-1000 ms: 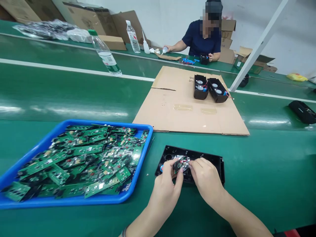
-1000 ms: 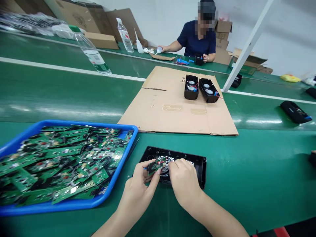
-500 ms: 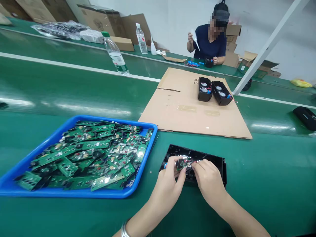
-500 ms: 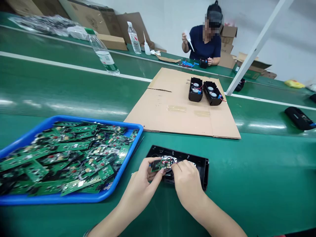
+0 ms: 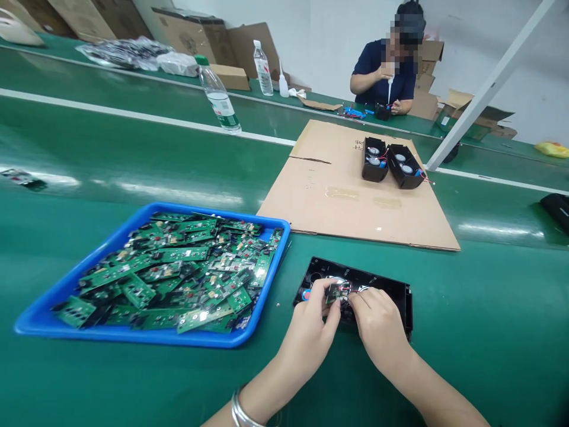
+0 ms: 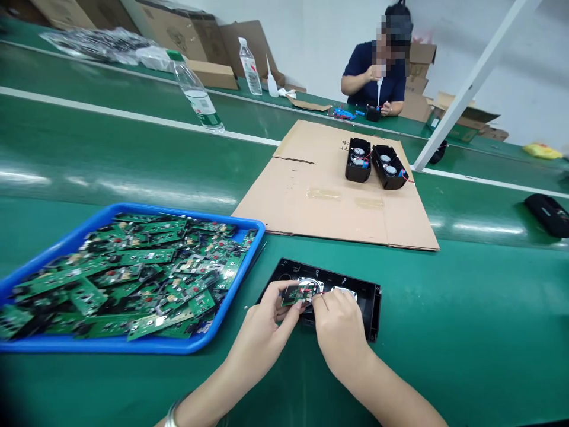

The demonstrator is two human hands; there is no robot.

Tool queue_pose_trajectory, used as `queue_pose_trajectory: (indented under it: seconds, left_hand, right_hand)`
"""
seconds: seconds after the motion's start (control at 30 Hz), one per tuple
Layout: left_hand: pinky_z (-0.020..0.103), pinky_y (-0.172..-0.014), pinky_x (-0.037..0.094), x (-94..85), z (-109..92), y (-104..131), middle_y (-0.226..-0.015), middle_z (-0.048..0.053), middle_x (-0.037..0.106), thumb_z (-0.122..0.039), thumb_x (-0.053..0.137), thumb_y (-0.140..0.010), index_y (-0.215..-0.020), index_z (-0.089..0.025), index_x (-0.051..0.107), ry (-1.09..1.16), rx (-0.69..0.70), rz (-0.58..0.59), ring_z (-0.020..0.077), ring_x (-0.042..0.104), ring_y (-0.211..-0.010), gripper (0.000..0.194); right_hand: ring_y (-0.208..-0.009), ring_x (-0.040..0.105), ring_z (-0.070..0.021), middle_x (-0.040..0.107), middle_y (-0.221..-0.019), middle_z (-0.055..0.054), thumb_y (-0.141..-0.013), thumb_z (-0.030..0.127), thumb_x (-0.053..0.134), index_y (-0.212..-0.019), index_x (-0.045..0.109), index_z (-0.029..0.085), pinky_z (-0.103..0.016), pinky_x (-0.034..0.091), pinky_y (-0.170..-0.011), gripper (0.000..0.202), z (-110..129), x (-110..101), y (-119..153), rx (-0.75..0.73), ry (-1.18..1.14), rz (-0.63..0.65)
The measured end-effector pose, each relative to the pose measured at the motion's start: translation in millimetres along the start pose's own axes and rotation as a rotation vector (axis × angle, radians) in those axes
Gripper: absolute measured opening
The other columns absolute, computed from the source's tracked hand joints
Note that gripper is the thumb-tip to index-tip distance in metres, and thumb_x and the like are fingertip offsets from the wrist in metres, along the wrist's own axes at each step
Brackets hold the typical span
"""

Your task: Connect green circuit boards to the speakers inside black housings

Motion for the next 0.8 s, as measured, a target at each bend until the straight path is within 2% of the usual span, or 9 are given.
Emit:
queue_pose_trajectory:
  seconds: [0.07,0.17,0.23,0.33,0.4,0.6,0.73,0.8]
  left_hand:
    - [0.03,-0.064,0.055,0.1,-1.4,-0.3,-0.083,0.004,0.07,-0.021,0.041,-0.084,-0.104,-0.021,0.047,-0.055,0.039,0.012,0.0195,0.069,-0.073,0.021]
    - [0.03,-0.064,0.054,0.3,-2.8,-1.0,-0.08,0.002,0.069,-0.02,0.039,-0.085,-0.105,-0.022,0.048,-0.103,0.072,0.045,0.02,0.069,-0.074,0.022]
    - [0.03,-0.066,0.054,0.7,-4.6,-1.0,-0.079,0.002,0.069,-0.02,0.04,-0.085,-0.105,-0.022,0.049,-0.096,0.088,0.068,0.0196,0.069,-0.075,0.022]
    - [0.027,-0.068,0.054,1.7,-5.9,0.1,-0.086,0.003,0.069,-0.02,0.041,-0.085,-0.105,-0.022,0.048,-0.035,0.1,0.078,0.0175,0.069,-0.078,0.021]
    - [0.026,-0.07,0.055,2.6,-4.7,0.8,-0.09,0.005,0.069,-0.02,0.041,-0.085,-0.104,-0.021,0.048,-0.004,0.104,0.065,0.0163,0.068,-0.078,0.021]
    - [0.031,-0.071,0.056,7.0,-0.6,0.1,-0.086,0.004,0.07,-0.021,0.041,-0.082,-0.103,-0.022,0.049,-0.042,0.079,0.074,0.0187,0.069,-0.077,0.022]
    - [0.029,-0.068,0.057,-0.8,-3.0,1.1,-0.081,0.003,0.071,-0.025,0.045,-0.08,-0.102,-0.022,0.048,-0.016,-0.001,0.054,0.0191,0.07,-0.077,0.022]
    - [0.027,-0.064,0.058,-6.8,-5.2,2.6,-0.074,0.002,0.071,-0.025,0.046,-0.08,-0.101,-0.022,0.048,-0.067,-0.009,0.015,0.0183,0.071,-0.071,0.022]
  right_hand:
    - [-0.061,0.056,-0.0167,0.061,-0.065,-0.005,-0.092,0.009,0.037,-0.073,0.06,0.014,-0.029,0.042,-0.061,0.031,-0.9,1.7,1.3,0.017,0.006,0.016]
    - [-0.056,0.057,-0.0163,0.061,-0.062,-0.004,-0.093,0.015,0.039,-0.076,0.059,0.014,-0.029,0.043,-0.056,0.027,-11.8,5.1,4.1,0.115,-0.026,0.047]
    - [-0.058,0.059,-0.0169,0.063,-0.065,-0.004,-0.093,0.02,0.041,-0.09,0.06,0.013,-0.028,0.045,-0.055,0.02,-19.5,7.7,5.3,0.166,-0.071,0.077]
    - [-0.068,0.064,-0.0178,0.068,-0.078,-0.006,-0.092,0.02,0.045,-0.107,0.057,0.013,-0.028,0.049,-0.062,0.02,-21.8,12.5,4.3,0.144,-0.155,0.138]
    - [-0.073,0.065,-0.0184,0.069,-0.083,-0.007,-0.091,0.017,0.047,-0.106,0.058,0.014,-0.028,0.05,-0.066,0.019,-21.9,16.0,3.1,0.139,-0.195,0.173]
    - [-0.076,0.066,-0.0181,0.069,-0.081,-0.005,-0.085,0.011,0.054,-0.097,0.062,0.015,-0.027,0.051,-0.068,0.015,-27.4,27.5,1.5,0.245,-0.278,0.306]
    - [-0.076,0.066,-0.017,0.069,-0.086,-0.003,-0.079,0.016,0.063,-0.112,0.056,0.02,-0.027,0.053,-0.068,0.034,-44.3,12.9,5.7,0.318,-0.335,0.368]
    - [-0.098,0.061,-0.0229,0.064,-0.108,-0.009,-0.072,0.029,0.072,-0.126,0.046,0.02,-0.037,0.051,-0.082,0.061,-53.6,0.4,8.9,0.307,-0.283,0.363]
Point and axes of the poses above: each hand's wrist, its own y-axis away from the middle knuckle, its own x-axis out of the palm, z = x × y, the point moved 9 cm from there along -y, towards the middle knuckle
